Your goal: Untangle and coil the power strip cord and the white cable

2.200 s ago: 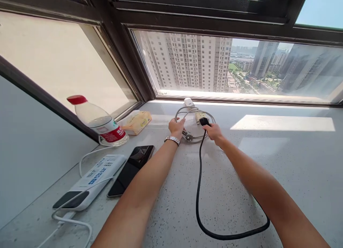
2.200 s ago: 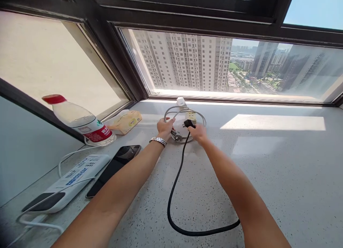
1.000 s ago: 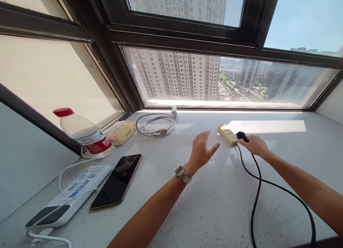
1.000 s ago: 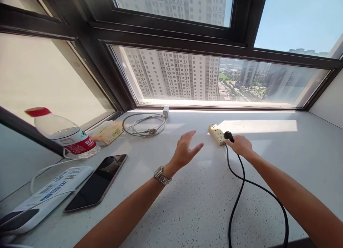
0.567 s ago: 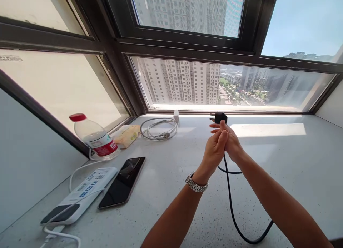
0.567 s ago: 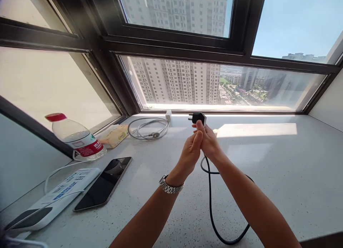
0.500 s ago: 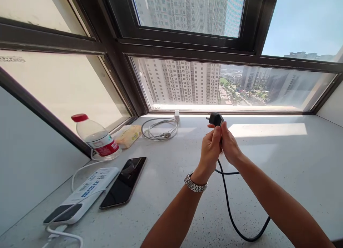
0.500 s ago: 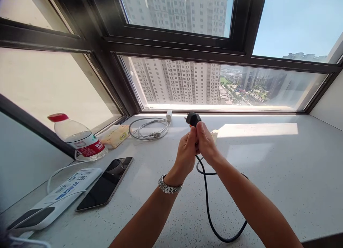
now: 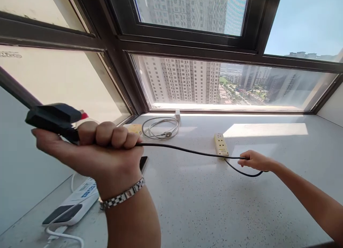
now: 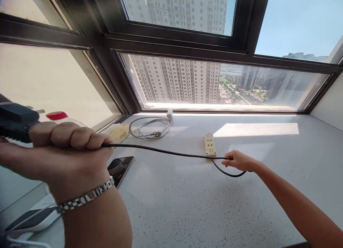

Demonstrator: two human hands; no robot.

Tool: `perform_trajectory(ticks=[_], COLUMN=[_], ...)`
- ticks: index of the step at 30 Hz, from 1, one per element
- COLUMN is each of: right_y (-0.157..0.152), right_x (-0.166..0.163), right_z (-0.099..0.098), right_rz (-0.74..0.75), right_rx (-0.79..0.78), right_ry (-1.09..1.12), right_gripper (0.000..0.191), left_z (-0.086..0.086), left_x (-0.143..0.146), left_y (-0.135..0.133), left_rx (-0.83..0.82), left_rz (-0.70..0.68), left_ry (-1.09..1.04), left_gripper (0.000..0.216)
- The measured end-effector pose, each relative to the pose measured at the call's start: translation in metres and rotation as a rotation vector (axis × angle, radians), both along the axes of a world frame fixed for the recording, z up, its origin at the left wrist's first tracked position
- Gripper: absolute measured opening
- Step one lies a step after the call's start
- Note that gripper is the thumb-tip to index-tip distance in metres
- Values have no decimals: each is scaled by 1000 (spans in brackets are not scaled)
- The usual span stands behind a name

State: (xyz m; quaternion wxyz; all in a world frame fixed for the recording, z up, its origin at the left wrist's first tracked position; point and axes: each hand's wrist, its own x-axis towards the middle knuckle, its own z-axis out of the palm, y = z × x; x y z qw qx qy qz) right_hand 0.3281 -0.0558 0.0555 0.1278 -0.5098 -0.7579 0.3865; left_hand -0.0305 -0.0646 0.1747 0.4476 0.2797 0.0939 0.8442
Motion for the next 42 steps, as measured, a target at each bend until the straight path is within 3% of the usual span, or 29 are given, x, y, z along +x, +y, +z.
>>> perform_trajectory(ticks=[3,7,10,12,14,16,18,20,22,24,27,30,33,36,39,42], right_y=[3,-1,-1,3,9,12,11,4,-4,-8,0,21,41,51,47,38], right_x=[69,136,156,159,154,138,104,55,0,-51,-95,-89,-46,7,42,46], right_z=[-8,-14,-7,5,18,30,39,45,47,47,40,26,13,8,11,25], right_rz=[-295,-638,-987,-1194,-1274,-1189,-955,-658,-383,-216,37,139,126,-43,-176,-271], right_rx=[288,410,452,393,284,239,326,486,566,581,357,112,1,-136,-146,-75], right_ry=[-203,-330,-494,-548,-578,-626,-663,-549,-335,-144,82,168,96,32,240,535], right_gripper=[52,51,43,35,32,49,71,77,79,76,47,45,49,50,48,47], left_z=[-2,-1,-5,-13,-24,-34,-41,-43,-42,-40,-34,-23,-11,-2,2,2], left_x=[-13,-1,20,35,51,65,79,91,100,104,95,61,13,-24,-32,-11], left_y=[2,6,18,32,46,57,62,60,53,46,39,35,27,13,5,5], left_rx=[-58,-150,-222,-270,-323,-387,-430,-416,-363,-306,-211,-75,22,-4,17,0], left_rz=[112,36,-83,-170,-265,-349,-437,-551,-663,-713,-667,-558,-520,-539,-494,-497], left_ry=[23,12,-24,-9,44,103,161,210,221,172,30,-96,-154,-74,169,433], left_gripper=[55,52,53,54,49,44,40,38,37,38,44,49,54,51,50,49])
